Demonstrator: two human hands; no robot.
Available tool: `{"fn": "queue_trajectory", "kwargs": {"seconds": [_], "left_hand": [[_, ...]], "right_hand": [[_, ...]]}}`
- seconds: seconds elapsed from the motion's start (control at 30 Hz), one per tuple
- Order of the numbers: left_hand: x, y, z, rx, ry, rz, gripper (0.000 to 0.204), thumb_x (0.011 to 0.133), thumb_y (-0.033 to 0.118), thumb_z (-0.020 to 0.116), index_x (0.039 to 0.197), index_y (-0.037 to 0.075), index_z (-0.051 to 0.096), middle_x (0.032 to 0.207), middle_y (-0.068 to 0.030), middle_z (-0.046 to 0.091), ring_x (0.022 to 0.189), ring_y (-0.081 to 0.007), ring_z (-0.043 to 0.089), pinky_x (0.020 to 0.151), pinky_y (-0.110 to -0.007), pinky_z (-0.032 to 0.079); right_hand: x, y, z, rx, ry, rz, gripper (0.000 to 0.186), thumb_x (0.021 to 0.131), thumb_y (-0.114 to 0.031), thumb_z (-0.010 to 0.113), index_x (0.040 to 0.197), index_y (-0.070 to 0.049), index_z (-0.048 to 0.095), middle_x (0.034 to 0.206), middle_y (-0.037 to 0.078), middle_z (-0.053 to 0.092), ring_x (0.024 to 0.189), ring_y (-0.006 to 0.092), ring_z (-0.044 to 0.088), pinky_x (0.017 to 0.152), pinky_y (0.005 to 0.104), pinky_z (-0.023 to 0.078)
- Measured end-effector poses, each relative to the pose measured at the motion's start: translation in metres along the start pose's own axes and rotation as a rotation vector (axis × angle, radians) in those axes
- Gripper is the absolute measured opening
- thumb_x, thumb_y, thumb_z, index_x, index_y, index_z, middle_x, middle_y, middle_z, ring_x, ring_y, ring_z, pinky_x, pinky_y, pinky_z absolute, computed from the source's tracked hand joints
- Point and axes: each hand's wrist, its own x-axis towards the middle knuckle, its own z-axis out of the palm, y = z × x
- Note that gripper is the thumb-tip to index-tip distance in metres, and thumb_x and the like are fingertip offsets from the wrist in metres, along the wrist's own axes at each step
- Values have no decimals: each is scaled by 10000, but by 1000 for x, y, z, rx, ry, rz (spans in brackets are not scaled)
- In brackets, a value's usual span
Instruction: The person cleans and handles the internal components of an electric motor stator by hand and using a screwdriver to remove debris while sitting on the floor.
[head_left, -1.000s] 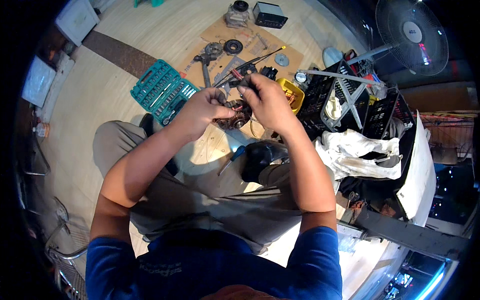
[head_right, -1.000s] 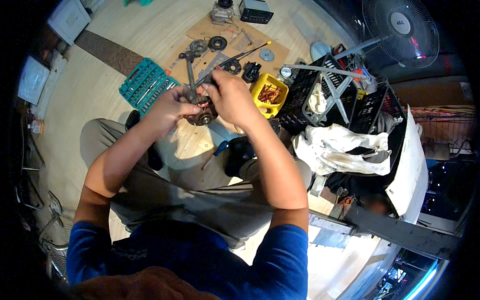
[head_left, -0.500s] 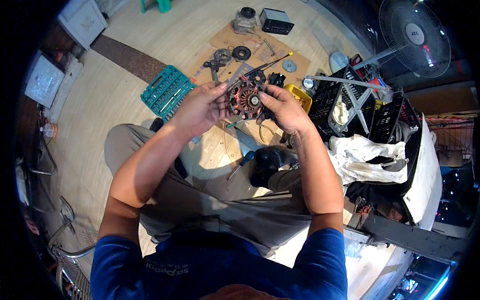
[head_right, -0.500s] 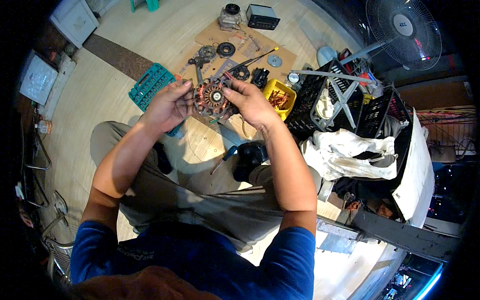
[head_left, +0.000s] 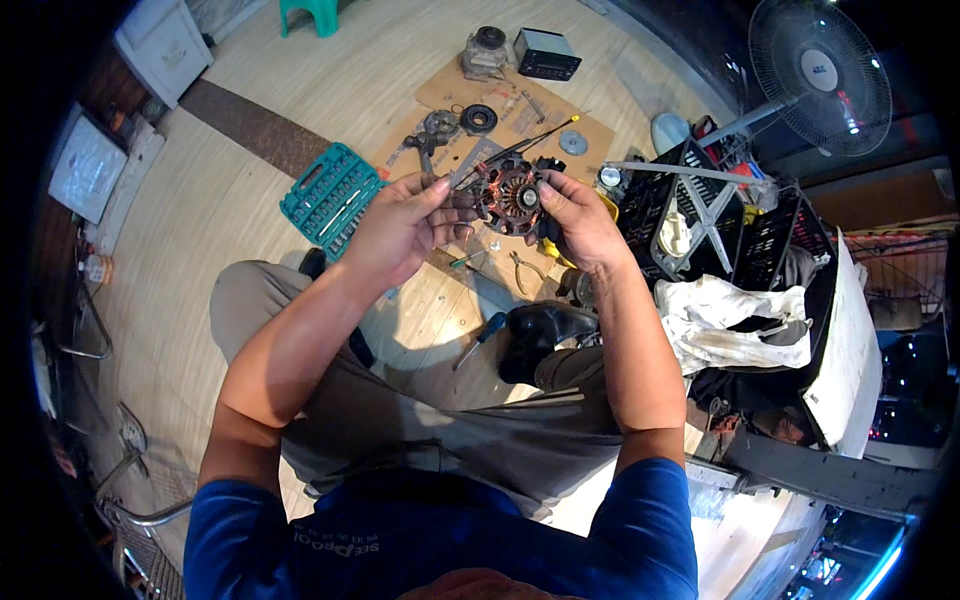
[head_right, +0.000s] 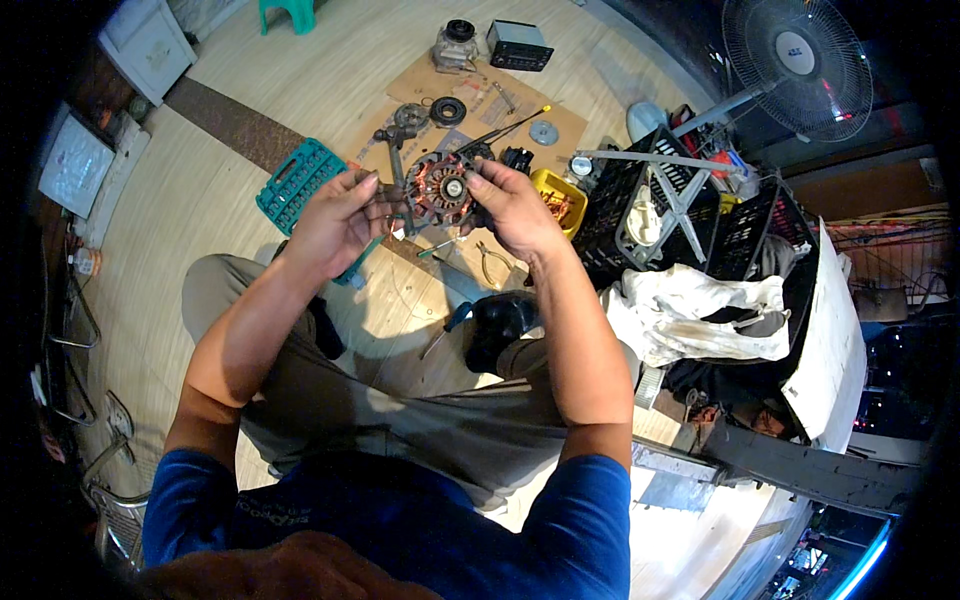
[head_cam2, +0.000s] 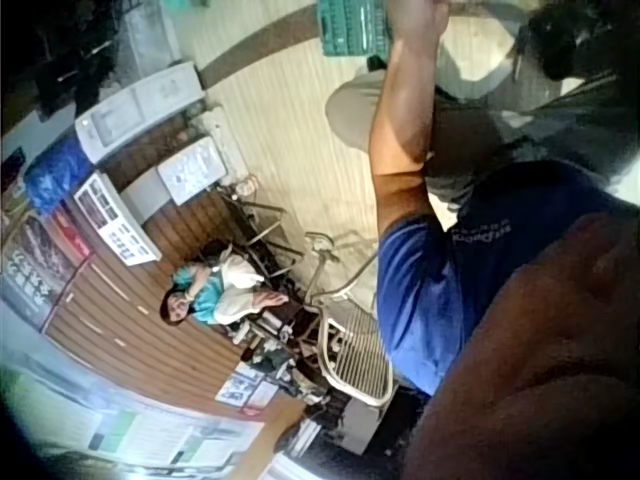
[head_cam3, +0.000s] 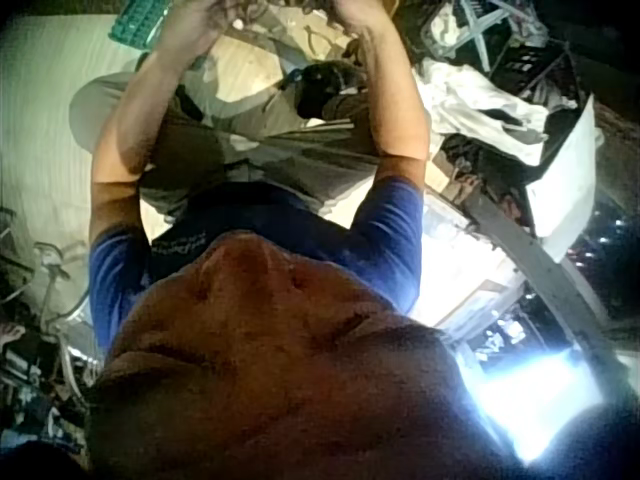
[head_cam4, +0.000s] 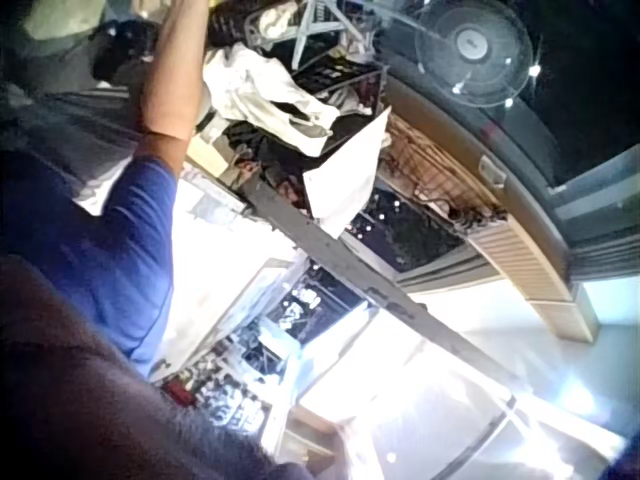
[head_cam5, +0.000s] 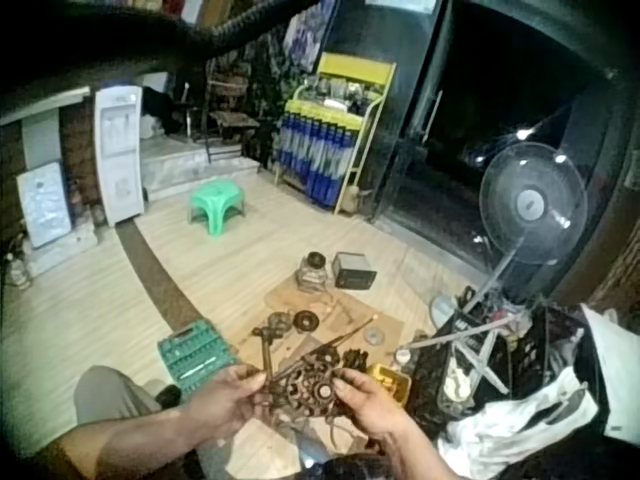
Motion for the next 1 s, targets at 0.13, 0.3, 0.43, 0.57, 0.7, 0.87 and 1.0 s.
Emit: {"fn": "queue_trajectory", "kwargs": {"seconds": [0.13, 0.3, 0.43, 0.57, 0.7, 0.87, 1.0], "left_hand": [[-1, -1, -2, 0, -47, 44, 175, 1008, 177, 515, 1122, 48, 548, 1084, -159, 662, 983, -257, 668, 801, -401, 566], [-3, 4, 3, 60, 45, 107, 183, 992, 170, 549, 1104, 28, 579, 1066, -135, 671, 942, -220, 659, 814, -378, 550], [-3, 12, 9, 54, 0, 173, 221, 981, 188, 568, 1112, 11, 595, 1062, -131, 674, 933, -216, 658, 833, -387, 535], [-3, 17, 10, -38, -32, 153, 207, 982, 175, 548, 1097, 10, 598, 1098, -153, 659, 1018, -267, 636, 895, -439, 515], [-1, 23, 5, -42, -47, 158, 200, 982, 145, 526, 1106, 1, 586, 1086, -158, 657, 1042, -280, 630, 902, -449, 510], [-1, 19, -2, -26, 108, 192, 185, 974, 137, 534, 1075, -11, 580, 1009, -142, 662, 997, -253, 635, 855, -424, 517], [3, 17, -14, 0, 294, 199, 168, 962, 144, 548, 1034, -5, 574, 988, -149, 658, 978, -253, 628, 819, -408, 516]], "right_hand": [[-1, -2, 0, -3, -35, -9, 385, 988, -225, 579, 1259, 46, 541, 1049, 65, 667, 848, 121, 625, 693, 269, 541], [-4, -5, 0, -94, -3, -14, 376, 985, -248, 588, 1241, 26, 558, 991, 49, 672, 811, 107, 615, 647, 259, 528], [-5, -7, 0, -162, 27, -9, 346, 986, -240, 587, 1212, 21, 580, 952, 18, 653, 780, 88, 586, 625, 247, 503], [-7, -10, 0, -308, 37, -70, 300, 992, -233, 569, 1170, 5, 607, 914, -8, 643, 749, 67, 556, 626, 229, 475], [-12, -20, -8, -430, 8, -55, 260, 989, -242, 561, 1134, -35, 624, 869, -24, 630, 740, 51, 536, 639, 226, 458], [-13, -25, -16, -642, -40, -237, 262, 989, -257, 558, 1071, -19, 630, 799, -33, 601, 720, 55, 499, 625, 241, 434], [-13, -29, -22, -671, -102, -121, 293, 986, -257, 571, 1117, 0, 619, 867, -18, 614, 795, 69, 514, 711, 250, 447]]}}
